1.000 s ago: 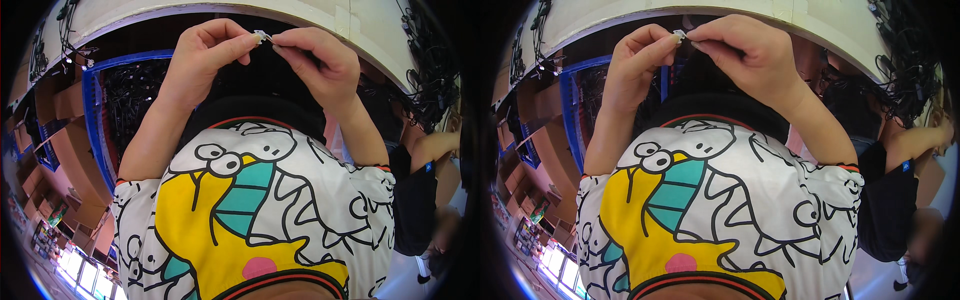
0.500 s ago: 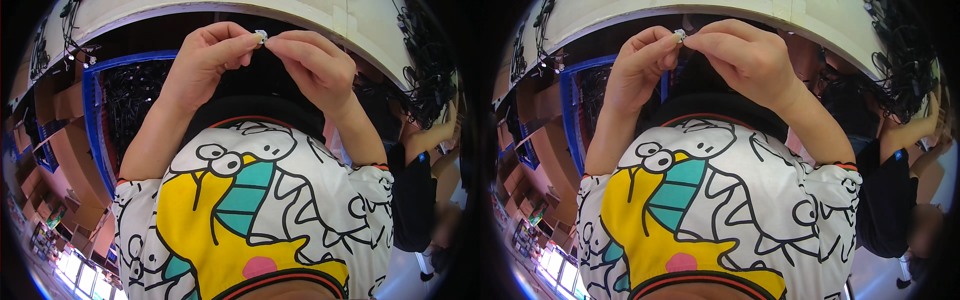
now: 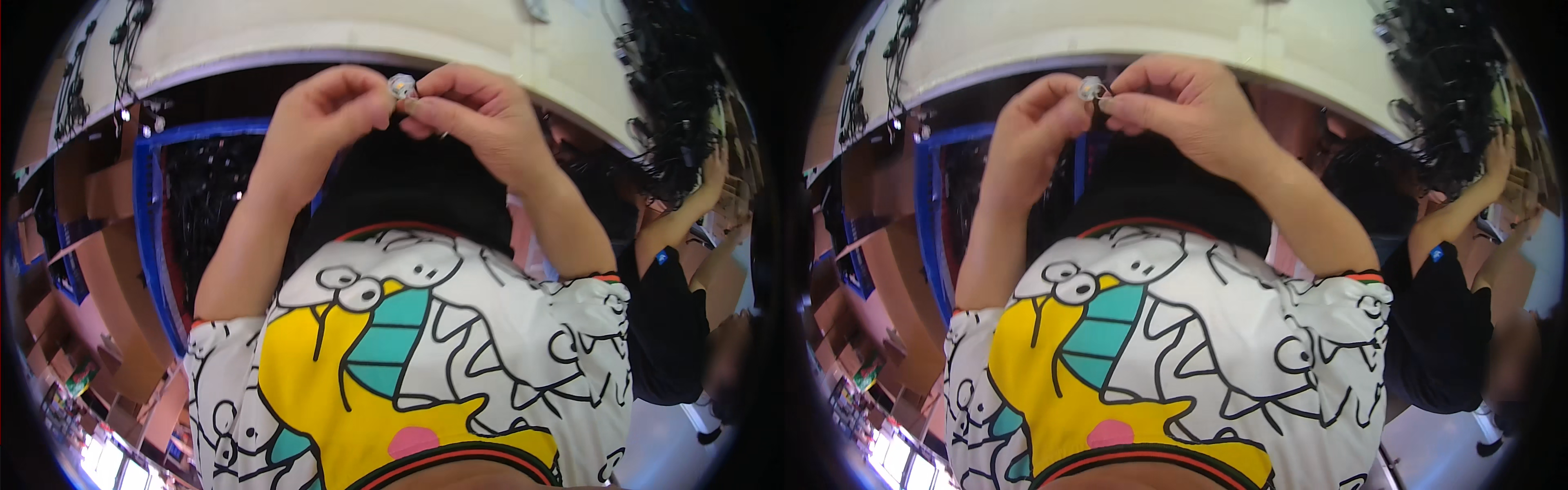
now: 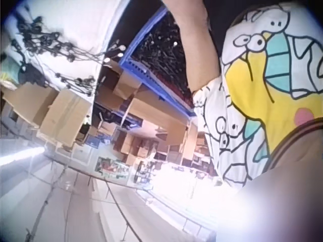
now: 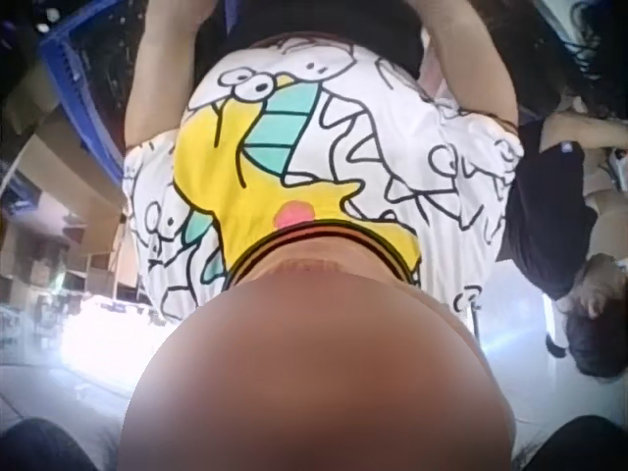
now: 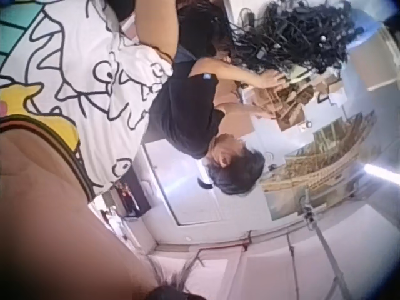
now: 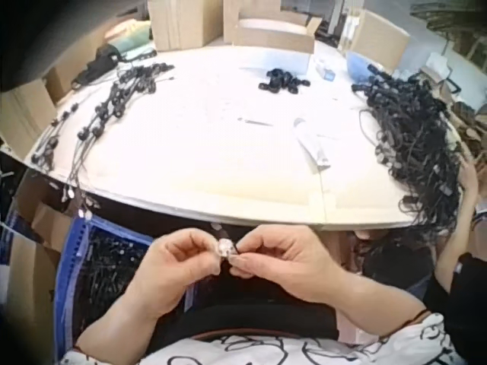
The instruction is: Assembling small LED lighting components by gluing electronic parts into plastic housings and attaching lenses.
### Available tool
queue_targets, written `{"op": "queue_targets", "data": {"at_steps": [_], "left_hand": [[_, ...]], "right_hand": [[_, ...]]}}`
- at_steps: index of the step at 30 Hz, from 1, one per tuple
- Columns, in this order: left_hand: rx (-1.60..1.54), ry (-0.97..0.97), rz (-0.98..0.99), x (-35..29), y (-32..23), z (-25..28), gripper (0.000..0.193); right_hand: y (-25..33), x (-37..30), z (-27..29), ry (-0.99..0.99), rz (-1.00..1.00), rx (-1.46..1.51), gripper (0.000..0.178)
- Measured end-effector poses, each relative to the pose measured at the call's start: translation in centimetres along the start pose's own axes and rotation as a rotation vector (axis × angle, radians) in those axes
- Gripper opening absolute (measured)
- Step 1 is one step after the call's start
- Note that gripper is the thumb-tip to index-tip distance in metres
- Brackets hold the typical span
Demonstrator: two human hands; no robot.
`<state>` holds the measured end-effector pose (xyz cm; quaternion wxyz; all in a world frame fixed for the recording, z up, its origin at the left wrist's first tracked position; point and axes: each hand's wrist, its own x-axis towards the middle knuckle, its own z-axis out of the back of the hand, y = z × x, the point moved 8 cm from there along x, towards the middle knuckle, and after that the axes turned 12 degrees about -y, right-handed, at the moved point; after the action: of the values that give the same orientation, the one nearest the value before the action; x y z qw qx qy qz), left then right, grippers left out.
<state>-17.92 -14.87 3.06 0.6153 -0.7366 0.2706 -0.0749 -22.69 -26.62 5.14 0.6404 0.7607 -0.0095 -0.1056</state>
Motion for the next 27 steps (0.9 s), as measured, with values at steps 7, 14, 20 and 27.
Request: {"op": "queue_targets", "data": {"at_steps": [7, 14, 20, 27], "left_hand": [[-0.185, 0.215, 0.061, -2.1, 6.3, -4.4, 0.053], [-0.475, 0.208, -0.149, 0.6, 1.1, -3.1, 0.029], [-0.437, -0.077, -0.011, 1.0, -0.1, -1.3, 0.007], [-0.362, -0.031, 0.07, 0.2, -1.7, -1.7, 0.007]], "right_hand": [[-1.7, 0.0, 0.3, -0.071, -0.164, 0.389, 0.009], [5.8, -4.1, -2.4, 0.213, 1.097, -0.649, 0.018], [10.2, 1.6, 2.5, -0.067, 0.99, -0.811, 0.026], [9.1, 11.2, 13.5, -0.534, 0.216, -1.356, 0.036]]}}
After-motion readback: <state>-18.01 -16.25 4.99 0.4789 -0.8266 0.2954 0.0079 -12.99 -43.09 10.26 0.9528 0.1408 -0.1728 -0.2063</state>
